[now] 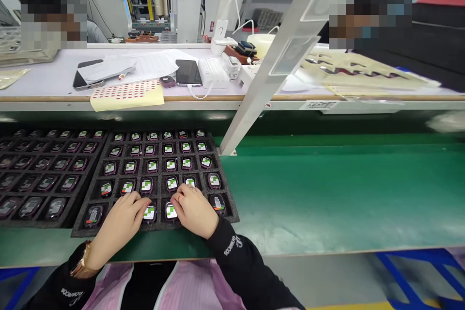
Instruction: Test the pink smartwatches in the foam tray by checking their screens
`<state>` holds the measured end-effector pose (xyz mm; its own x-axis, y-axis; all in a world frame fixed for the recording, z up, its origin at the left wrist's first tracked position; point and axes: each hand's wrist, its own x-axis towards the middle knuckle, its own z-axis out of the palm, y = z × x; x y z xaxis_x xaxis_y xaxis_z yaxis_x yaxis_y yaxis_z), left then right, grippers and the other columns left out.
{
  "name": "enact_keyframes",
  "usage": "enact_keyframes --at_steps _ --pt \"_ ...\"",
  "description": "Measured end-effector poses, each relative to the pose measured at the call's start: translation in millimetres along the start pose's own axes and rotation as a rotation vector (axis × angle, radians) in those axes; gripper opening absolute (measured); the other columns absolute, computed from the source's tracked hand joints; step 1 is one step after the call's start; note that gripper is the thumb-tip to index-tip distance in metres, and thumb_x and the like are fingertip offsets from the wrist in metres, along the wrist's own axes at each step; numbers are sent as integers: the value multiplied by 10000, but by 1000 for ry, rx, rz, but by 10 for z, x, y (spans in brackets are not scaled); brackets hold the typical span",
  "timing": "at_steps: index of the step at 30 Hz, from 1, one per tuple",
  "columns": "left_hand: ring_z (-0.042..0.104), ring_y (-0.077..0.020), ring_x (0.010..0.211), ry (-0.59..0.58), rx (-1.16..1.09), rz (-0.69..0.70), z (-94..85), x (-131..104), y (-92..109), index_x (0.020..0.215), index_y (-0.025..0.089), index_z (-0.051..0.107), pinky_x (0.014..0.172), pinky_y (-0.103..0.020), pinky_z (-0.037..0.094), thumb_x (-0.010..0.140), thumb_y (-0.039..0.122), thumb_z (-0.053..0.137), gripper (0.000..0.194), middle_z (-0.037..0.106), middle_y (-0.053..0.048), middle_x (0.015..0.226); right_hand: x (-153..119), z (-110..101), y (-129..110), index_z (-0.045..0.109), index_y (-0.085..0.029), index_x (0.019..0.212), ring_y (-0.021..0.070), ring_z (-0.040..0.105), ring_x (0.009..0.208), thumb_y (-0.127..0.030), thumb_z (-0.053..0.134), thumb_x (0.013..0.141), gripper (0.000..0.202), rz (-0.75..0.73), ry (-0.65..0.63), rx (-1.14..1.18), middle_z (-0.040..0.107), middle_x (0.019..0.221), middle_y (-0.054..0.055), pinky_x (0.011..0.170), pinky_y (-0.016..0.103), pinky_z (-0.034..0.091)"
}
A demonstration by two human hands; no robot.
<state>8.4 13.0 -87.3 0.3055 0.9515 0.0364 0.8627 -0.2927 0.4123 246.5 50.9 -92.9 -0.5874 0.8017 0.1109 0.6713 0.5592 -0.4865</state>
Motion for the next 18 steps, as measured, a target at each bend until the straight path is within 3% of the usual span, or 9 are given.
enact_keyframes --at_steps 5,9,12,14,16,18 --pt "577 -279 985 -8 -187 -27 -67 -21 41 966 202 560 925 -459 471 1073 274 281 307 593 -87 1011 -87 -40 -82 610 -136 1028 206 607 962 -83 510 1042 114 20 -52 298 645 1014 56 906 337 479" --pt "642 -222 953 -58 -349 -51 -70 -48 34 990 255 544 851 -361 514 1090 322 278 292 649 -22 988 -93 -19 -89 672 -161 1068 226 662 1014 -200 482 1060 194 34 -24 470 697 1063 56 952 348 509" --pt "676 -216 921 -46 -424 -90 -24 -43 24 1080 286 556 822 -348 519 1076 350 303 261 680 -9 996 -38 4 -61 669 -141 1046 216 710 779 -401 477 1058 323 248 14 752 693 893 64 690 298 578" --pt "677 -228 813 -19 -452 -133 9 -33 30 1145 291 555 754 -354 517 1063 367 307 272 679 -12 900 10 15 -45 619 -127 1086 216 703 652 -569 521 1003 460 422 -6 1028 661 816 60 474 241 532" --pt "667 -239 738 -12 -478 -163 22 -27 50 1163 292 566 704 -360 509 1055 382 309 293 668 -9 815 50 22 -39 570 -133 1125 224 707 652 -678 547 944 575 501 -24 1194 647 827 63 387 209 499" --pt "688 -252 825 -24 -510 -164 5 -32 78 1140 302 600 758 -376 521 1051 407 327 306 698 -23 887 68 24 -42 555 -150 1159 209 705 692 -703 547 935 596 510 2 1233 651 885 78 380 188 502"
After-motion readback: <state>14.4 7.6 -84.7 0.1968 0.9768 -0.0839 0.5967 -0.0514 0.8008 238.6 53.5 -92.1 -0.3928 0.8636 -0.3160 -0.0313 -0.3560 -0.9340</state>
